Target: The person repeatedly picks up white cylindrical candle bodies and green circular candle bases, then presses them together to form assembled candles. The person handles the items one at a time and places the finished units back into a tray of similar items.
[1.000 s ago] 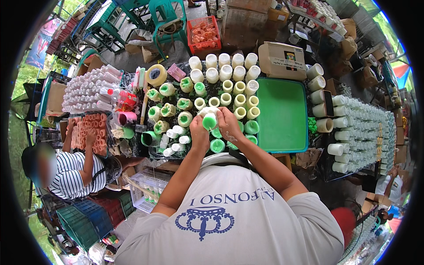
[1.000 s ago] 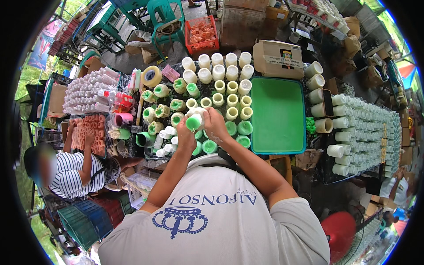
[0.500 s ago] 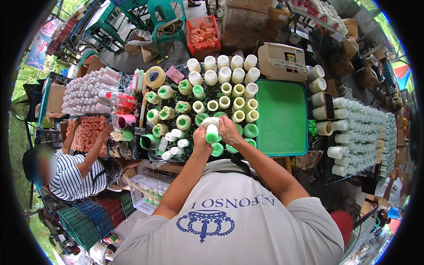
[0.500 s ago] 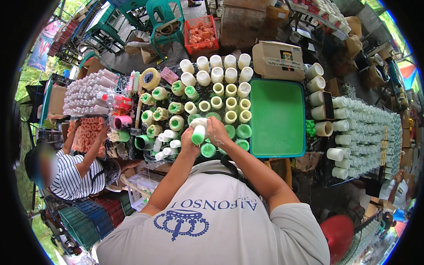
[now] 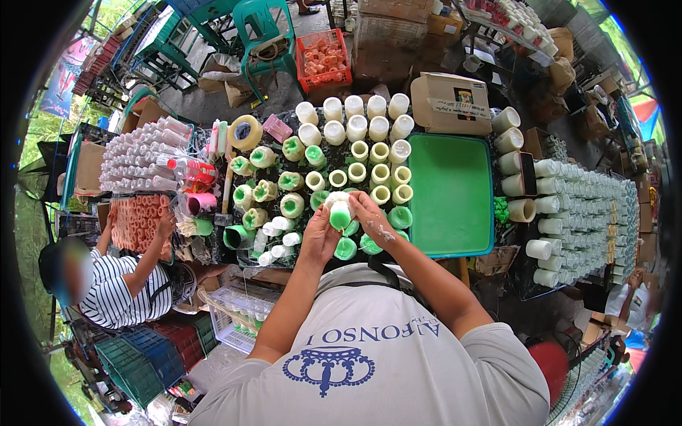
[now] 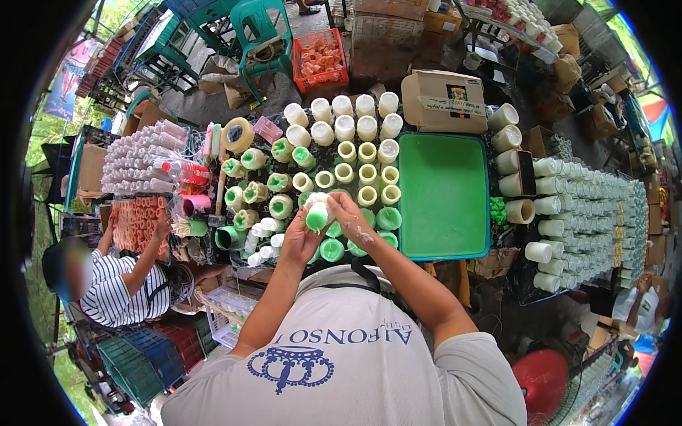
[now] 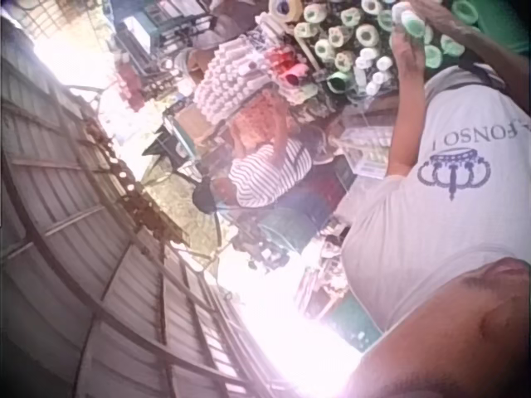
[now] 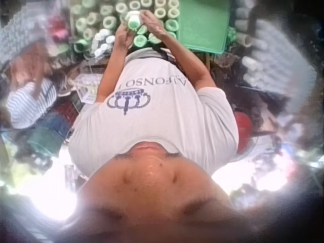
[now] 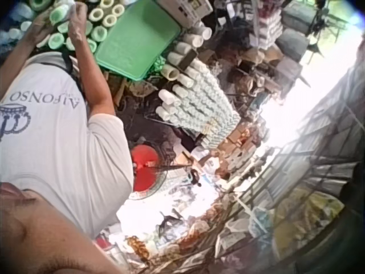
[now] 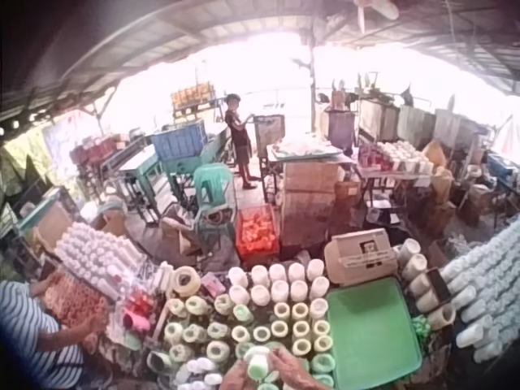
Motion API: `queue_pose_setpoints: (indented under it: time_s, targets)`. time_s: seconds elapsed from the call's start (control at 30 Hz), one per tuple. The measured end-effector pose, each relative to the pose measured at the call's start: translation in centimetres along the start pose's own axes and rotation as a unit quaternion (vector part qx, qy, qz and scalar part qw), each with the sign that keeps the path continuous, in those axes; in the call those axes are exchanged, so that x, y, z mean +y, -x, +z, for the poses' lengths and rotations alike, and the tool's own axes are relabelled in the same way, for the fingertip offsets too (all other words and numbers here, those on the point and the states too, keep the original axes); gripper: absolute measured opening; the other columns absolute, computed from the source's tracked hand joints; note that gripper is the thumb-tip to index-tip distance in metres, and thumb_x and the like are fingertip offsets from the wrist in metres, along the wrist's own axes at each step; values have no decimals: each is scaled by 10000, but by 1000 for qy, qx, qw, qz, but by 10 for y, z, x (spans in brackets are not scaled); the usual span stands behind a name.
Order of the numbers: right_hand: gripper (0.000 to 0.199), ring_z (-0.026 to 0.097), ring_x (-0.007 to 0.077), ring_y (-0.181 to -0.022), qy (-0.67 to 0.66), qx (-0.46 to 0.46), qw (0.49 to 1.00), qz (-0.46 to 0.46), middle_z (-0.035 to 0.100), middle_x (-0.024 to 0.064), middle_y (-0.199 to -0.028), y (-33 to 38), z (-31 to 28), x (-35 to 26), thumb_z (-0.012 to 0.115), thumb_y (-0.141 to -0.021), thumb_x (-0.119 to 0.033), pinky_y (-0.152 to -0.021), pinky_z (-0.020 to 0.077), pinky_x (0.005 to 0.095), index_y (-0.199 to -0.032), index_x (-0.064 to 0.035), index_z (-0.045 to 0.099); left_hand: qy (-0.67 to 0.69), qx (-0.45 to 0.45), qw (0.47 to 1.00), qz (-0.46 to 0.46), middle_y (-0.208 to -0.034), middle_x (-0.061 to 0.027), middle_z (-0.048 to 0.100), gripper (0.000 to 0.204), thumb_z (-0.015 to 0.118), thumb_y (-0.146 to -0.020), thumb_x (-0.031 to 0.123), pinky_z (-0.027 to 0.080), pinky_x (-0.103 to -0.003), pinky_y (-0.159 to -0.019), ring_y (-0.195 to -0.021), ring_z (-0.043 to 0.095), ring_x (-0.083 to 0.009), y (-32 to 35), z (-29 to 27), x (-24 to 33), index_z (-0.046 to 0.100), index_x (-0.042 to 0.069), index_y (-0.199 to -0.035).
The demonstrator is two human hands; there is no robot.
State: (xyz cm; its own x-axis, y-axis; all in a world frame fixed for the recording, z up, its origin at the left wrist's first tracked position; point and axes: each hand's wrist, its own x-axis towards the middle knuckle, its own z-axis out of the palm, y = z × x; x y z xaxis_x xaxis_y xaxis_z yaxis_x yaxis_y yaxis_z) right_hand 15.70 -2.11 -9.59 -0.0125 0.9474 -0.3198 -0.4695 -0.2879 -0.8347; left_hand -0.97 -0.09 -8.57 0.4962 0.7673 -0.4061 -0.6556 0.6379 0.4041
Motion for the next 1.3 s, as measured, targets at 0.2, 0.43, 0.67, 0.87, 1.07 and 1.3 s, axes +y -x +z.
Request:
queue_pose_setpoints:
  time_s: [0.2, 0.43, 0.67, 0.87, 1.07, 1.3]
  targets:
    - [339, 617, 182, -1084, 13, 1, 999, -49, 661, 87, -1145, 8, 10, -17, 574, -1077, -234, -994, 475, 317, -1311, 12, 555, -22, -10, 1000, 11, -1371, -105, 628, 379, 536, -1090, 257, 494, -448, -1136, -1285, 601, -257, 5, 18, 3, 532, 43, -1403]
    - [236, 671, 404, -931, 336, 107, 906, -233, 666, 249, -1055, 19, 30, -30, 536, -1042, -111, -837, 526, 433, -1177, 65, 615, -164, 80, 978, 100, -1271, -87, 676, 292, 606, -1057, 210, 580, -382, -1003, -1118, 688, -191, -1, 12, -10, 594, 45, -1298]
    - [231, 670, 454, -912, 346, 115, 897, -251, 663, 290, -1033, 14, 24, -23, 526, -1024, -68, -812, 533, 465, -1181, 83, 602, -242, 95, 951, 169, -1119, -50, 706, 265, 532, -1104, 218, 560, -279, -782, -941, 673, -104, -3, 22, -13, 623, 13, -1245]
    - [225, 680, 444, -900, 334, 99, 910, -225, 673, 286, -1022, 16, 21, -23, 533, -1024, -75, -799, 536, 459, -1169, 82, 602, -260, 108, 950, 135, -1088, -63, 709, 284, 471, -1124, 225, 569, -291, -782, -901, 688, -128, -6, 10, -11, 622, 11, -1234]
    - [225, 684, 428, -893, 332, 98, 915, -206, 677, 278, -1004, 13, 18, -19, 527, -1034, -101, -792, 532, 452, -1158, 68, 608, -188, 124, 972, 70, -1132, -87, 710, 321, 462, -1125, 270, 593, -326, -797, -934, 711, -177, -13, 2, -12, 601, 25, -1279]
    - [206, 665, 327, -793, 326, 100, 917, -206, 683, 212, -909, 8, 15, -12, 514, -1063, -135, -726, 520, 404, -1127, 34, 613, -99, 126, 987, 25, -1159, -86, 701, 326, 411, -1137, 259, 604, -334, -825, -962, 714, -190, -15, 9, -10, 573, 31, -1304]
